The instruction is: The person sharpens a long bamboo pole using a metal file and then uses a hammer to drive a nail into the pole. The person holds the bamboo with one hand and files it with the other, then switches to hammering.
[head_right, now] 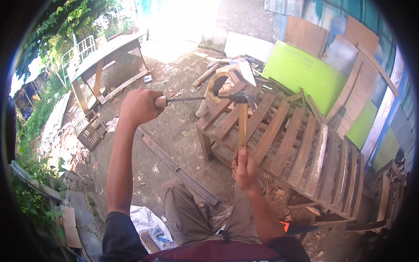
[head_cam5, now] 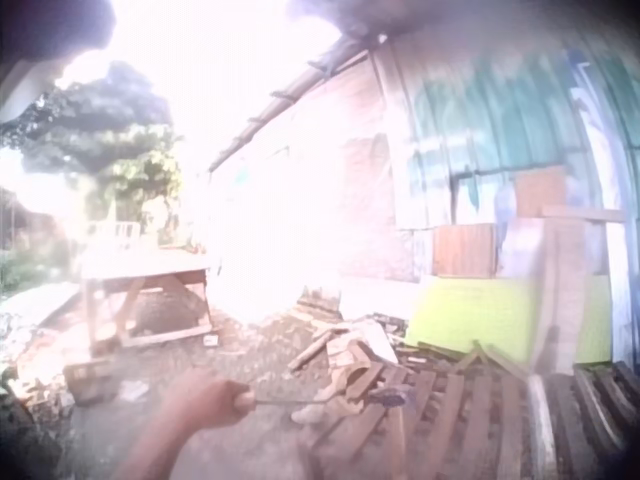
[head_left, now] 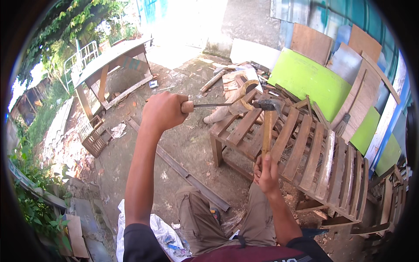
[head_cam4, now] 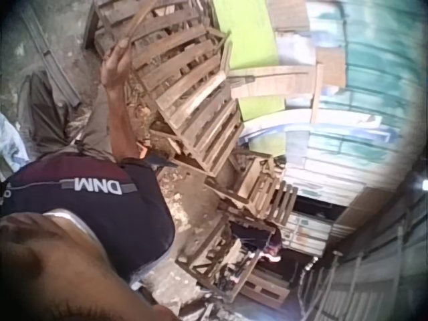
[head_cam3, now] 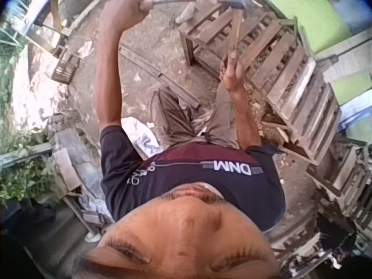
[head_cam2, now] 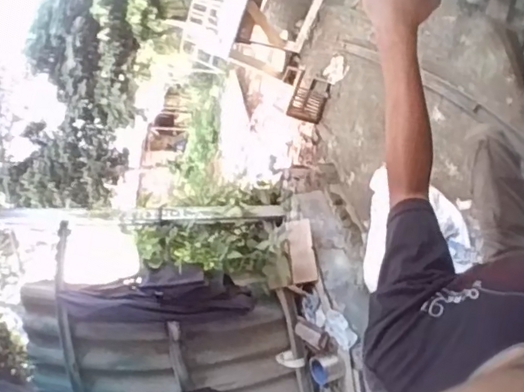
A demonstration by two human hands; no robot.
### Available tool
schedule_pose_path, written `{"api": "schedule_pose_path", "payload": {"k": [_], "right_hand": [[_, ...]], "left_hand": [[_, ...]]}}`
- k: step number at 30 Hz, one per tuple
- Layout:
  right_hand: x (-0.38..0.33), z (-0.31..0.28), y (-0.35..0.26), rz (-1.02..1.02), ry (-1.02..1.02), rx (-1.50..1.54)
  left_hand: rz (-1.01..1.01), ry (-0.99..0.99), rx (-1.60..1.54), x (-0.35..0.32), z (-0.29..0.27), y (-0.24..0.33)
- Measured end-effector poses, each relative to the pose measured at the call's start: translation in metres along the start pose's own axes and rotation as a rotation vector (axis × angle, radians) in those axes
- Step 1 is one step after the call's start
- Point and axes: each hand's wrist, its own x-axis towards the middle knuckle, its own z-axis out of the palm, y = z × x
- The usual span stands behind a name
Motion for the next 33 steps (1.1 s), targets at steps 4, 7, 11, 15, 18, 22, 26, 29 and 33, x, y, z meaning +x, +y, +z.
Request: {"api": "schedule_pose_path", "payload": {"k": [4, 7, 11, 15, 18, 22, 26, 29, 33], "right_hand": [[-0.026, 0.004, -0.06, -0.273, -0.014, 0.334], [-0.008, 0.016, -0.067, -0.806, 0.059, 0.377], [0.004, 0.011, -0.001, -0.39, 0.052, 0.022], [-0.026, 0.013, -0.039, -0.093, 0.023, 0.166], [-0.027, 0.018, -0.068, -0.442, 0.083, 0.26], [0.005, 0.003, -0.001, -0.495, 0.138, 0.062], [-0.019, 0.006, -0.031, -0.019, 0.052, 0.046], [-0.022, 0.012, -0.074, -0.329, 0.07, 0.257], [0.002, 0.007, -0.018, -0.375, 0.111, -0.012]], "left_hand": [[0.006, -0.006, -0.027, -0.001, 0.002, -0.007], [0.007, 0.004, -0.032, -0.003, 0.001, -0.006], [0.003, 0.033, -0.027, 0.003, 0.005, -0.003], [-0.004, 0.04, -0.023, -0.001, 0.003, -0.002], [0.006, 0.038, -0.008, 0.0, 0.002, -0.001], [0.043, 0.042, -0.024, 0.008, 0.002, 0.005], [0.006, -0.002, -0.005, -0.001, 0.001, -0.001], [0.02, 0.006, -0.011, 0.001, 0.002, -0.003], [0.049, 0.02, -0.016, 0.009, 0.007, 0.002]]}}
